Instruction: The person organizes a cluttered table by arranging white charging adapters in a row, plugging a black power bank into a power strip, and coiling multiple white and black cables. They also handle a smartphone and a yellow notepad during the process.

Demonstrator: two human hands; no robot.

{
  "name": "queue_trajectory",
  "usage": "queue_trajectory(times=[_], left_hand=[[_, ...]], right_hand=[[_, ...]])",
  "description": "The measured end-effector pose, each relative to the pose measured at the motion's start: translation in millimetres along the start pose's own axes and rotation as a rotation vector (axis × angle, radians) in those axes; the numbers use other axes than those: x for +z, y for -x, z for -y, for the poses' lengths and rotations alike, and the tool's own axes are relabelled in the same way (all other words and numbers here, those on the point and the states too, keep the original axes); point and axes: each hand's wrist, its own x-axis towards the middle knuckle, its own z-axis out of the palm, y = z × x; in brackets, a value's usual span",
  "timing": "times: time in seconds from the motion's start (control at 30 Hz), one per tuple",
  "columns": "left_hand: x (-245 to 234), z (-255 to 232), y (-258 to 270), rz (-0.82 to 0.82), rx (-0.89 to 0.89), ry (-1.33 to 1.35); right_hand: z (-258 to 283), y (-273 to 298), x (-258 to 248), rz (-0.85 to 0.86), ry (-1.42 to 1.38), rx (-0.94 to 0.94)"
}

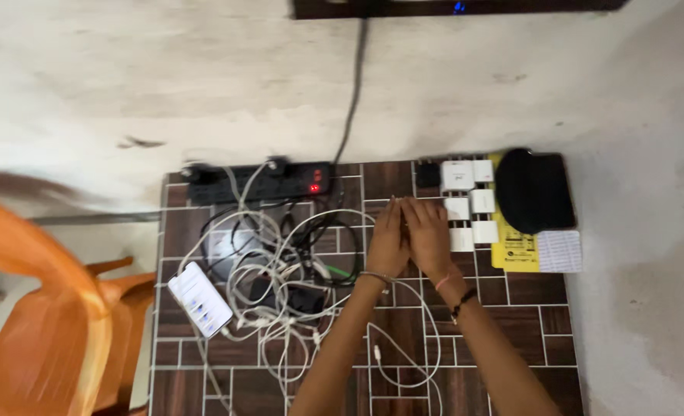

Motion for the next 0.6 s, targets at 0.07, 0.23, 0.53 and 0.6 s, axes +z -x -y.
queue_trajectory(times=[0.07,0.23,0.53,0.6], left_hand=[[-27,-8,21,-0.045,-0.032,-0.036],[-104,-19,53,-0.164,-0.01,-0.085],[-237,16,39,-0.194,0.008,-0.228],[-250,44,28,-0.192,-0.003,-0.271]], right_hand=[[27,2,0,-0.002,-0.097,-0.015],[98,-10,-7,-0.001,-0.228,-0.109],[186,-87,25,0.148,-0.377,0.013],[195,-105,46,0.146,-0.422,0.139]])
